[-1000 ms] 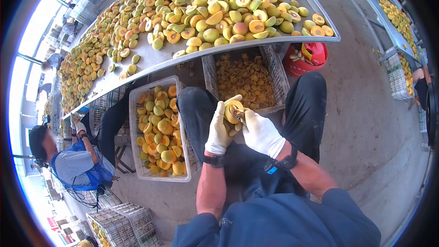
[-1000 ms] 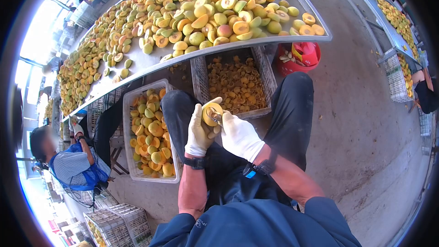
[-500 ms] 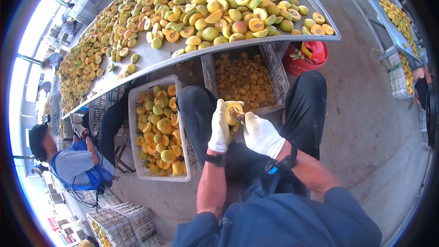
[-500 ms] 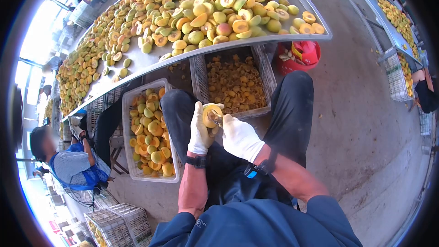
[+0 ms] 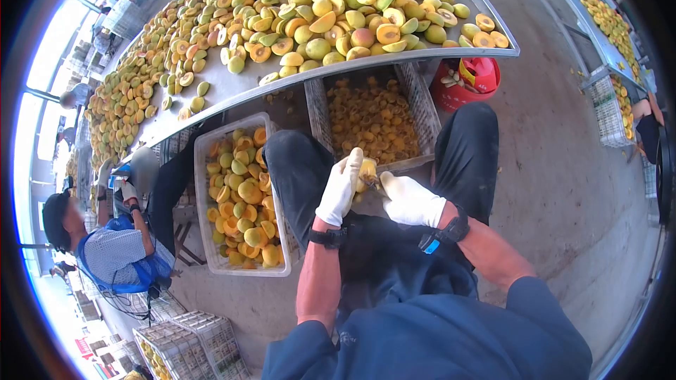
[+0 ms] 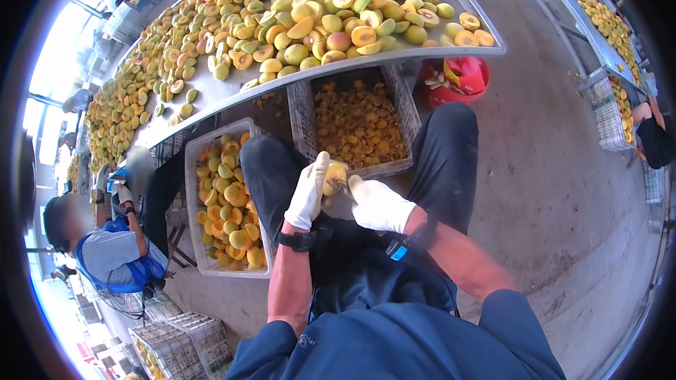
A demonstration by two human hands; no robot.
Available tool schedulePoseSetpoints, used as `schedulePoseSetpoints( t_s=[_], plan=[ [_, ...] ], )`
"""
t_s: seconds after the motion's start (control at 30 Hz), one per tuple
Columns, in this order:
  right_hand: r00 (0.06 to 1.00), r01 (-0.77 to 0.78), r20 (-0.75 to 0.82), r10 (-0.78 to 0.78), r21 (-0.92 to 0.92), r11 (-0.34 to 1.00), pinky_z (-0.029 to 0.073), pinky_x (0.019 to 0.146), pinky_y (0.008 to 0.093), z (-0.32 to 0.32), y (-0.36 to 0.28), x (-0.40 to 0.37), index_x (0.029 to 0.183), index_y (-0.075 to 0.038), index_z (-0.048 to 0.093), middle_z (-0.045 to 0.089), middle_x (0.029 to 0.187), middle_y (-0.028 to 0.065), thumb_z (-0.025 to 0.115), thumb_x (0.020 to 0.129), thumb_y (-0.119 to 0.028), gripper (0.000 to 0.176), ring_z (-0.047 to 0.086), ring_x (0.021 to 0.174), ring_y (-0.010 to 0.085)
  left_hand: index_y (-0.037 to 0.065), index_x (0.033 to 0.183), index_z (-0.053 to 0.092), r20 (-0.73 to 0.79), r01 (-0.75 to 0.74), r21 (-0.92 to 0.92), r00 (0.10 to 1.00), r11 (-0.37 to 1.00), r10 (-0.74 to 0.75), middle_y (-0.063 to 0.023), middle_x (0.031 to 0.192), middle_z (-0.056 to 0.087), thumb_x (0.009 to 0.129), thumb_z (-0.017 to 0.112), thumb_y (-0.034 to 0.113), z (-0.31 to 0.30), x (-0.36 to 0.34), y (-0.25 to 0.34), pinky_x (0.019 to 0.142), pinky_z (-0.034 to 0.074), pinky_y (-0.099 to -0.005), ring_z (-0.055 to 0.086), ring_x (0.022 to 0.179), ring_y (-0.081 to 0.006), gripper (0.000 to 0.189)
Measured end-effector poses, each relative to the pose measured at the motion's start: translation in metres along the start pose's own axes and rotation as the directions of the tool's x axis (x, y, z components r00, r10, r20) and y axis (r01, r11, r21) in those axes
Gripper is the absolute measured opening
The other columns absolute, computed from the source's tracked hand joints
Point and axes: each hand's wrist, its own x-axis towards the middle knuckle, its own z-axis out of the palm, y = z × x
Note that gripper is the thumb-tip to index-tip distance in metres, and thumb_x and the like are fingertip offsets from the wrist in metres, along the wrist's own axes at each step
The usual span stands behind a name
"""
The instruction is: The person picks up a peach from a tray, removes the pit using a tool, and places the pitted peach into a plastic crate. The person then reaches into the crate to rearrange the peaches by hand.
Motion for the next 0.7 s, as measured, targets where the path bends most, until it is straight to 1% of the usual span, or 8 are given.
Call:
schedulePoseSetpoints(
  t_s=[0.03,0.1,0.2,0.27,0.33,0.37,0.53,0.7],
  plan=[
    [1.0,0.002,-0.003,-0.002,0.002,1.0,0.053,0.068,0.0463,0.006,0.008,0.005,0.103,0.001,0.05,0.064,0.083,0.024,0.05,0.087,-0.011,0.02,0.066,0.074,0.0385,0.0,0.105,0.066,0.001,-0.002,0.004,1.0,1.0,0.002,-0.0034,0.084,0.066,0.102,0.046,0.048,0.004,0.001,0.0,0.06,0.047,-0.0217,0.058,0.07,-0.0081,0.052],
    [0.93,0.263,-0.31,-0.199,0.18,0.948,0.053,0.055,0.0401,0.025,0.029,0.022,0.105,0.001,0.05,0.063,0.079,0.0196,0.052,0.088,-0.014,0.023,0.064,0.062,0.0296,0.002,0.12,0.062,-0.158,-0.426,0.017,0.892,0.905,0.423,-0.0042,0.095,0.068,0.101,0.051,0.042,0.019,0.004,-0.002,0.06,0.048,-0.0198,0.061,0.077,-0.0075,0.046],
    [0.981,0.174,-0.167,-0.094,0.575,0.8,0.044,0.041,0.0277,0.028,0.005,0.015,0.109,-0.002,0.051,0.058,0.078,0.0063,0.053,0.087,-0.007,0.023,0.055,0.049,0.0127,0.0,0.129,0.052,-0.314,-0.522,0.06,0.799,0.851,0.512,-0.0056,0.102,0.063,0.1,0.054,0.012,0.035,0.001,-0.008,0.079,0.05,-0.0255,0.059,0.09,-0.0107,0.032],
    [0.929,0.33,-0.302,-0.213,0.42,0.846,0.045,0.041,0.0291,0.04,0.011,0.022,0.123,-0.001,0.05,0.062,0.087,0.0109,0.05,0.086,-0.004,0.037,0.057,0.049,0.0143,0.0,0.125,0.054,-0.329,-0.62,0.282,0.654,0.732,0.681,-0.0064,0.108,0.062,0.1,0.052,0.014,0.032,0.007,-0.014,0.081,0.052,-0.0278,0.062,0.09,-0.0134,0.029],
    [0.979,0.151,-0.185,-0.084,0.381,0.912,0.047,0.042,0.0298,0.029,0.0,0.016,0.123,-0.001,0.049,0.063,0.085,0.0125,0.052,0.085,-0.004,0.038,0.059,0.049,0.0163,0.001,0.115,0.057,-0.3,-0.455,0.084,0.837,0.887,0.458,-0.0059,0.099,0.064,0.101,0.051,0.017,0.024,0.011,-0.021,0.074,0.051,-0.0269,0.061,0.084,-0.0126,0.022],
    [0.987,0.119,-0.146,-0.073,0.333,0.935,0.049,0.047,0.0308,0.026,0.002,0.016,0.12,0.0,0.05,0.064,0.084,0.012,0.053,0.085,-0.006,0.036,0.062,0.055,0.0176,0.001,0.11,0.059,-0.312,-0.51,0.29,0.75,0.81,0.584,-0.0059,0.094,0.065,0.102,0.051,0.02,0.022,0.016,-0.026,0.072,0.051,-0.0267,0.06,0.081,-0.0122,0.022],
    [0.98,0.196,-0.093,-0.178,0.247,0.949,0.046,0.049,0.0308,0.017,0.012,0.016,0.105,-0.001,0.051,0.056,0.073,0.0054,0.054,0.083,-0.004,0.022,0.056,0.056,0.0153,0.0,0.1,0.062,-0.096,-0.346,0.318,0.914,0.883,0.393,-0.0081,0.086,0.065,0.104,0.048,0.03,0.007,0.009,-0.012,0.074,0.05,-0.0308,0.061,0.08,-0.0164,0.033],
    [0.906,-0.291,0.413,-0.098,0.772,0.565,0.028,0.039,0.0221,-0.002,0.007,-0.006,0.101,-0.007,0.047,0.041,0.064,-0.0024,0.053,0.086,-0.003,0.016,0.035,0.044,0.0048,0.0,0.1,0.063,0.111,-0.392,0.344,0.919,0.853,0.377,-0.0072,0.085,0.065,0.103,0.049,0.036,-0.001,0.005,-0.007,0.077,0.049,-0.0305,0.06,0.083,-0.0154,0.038]
  ],
)
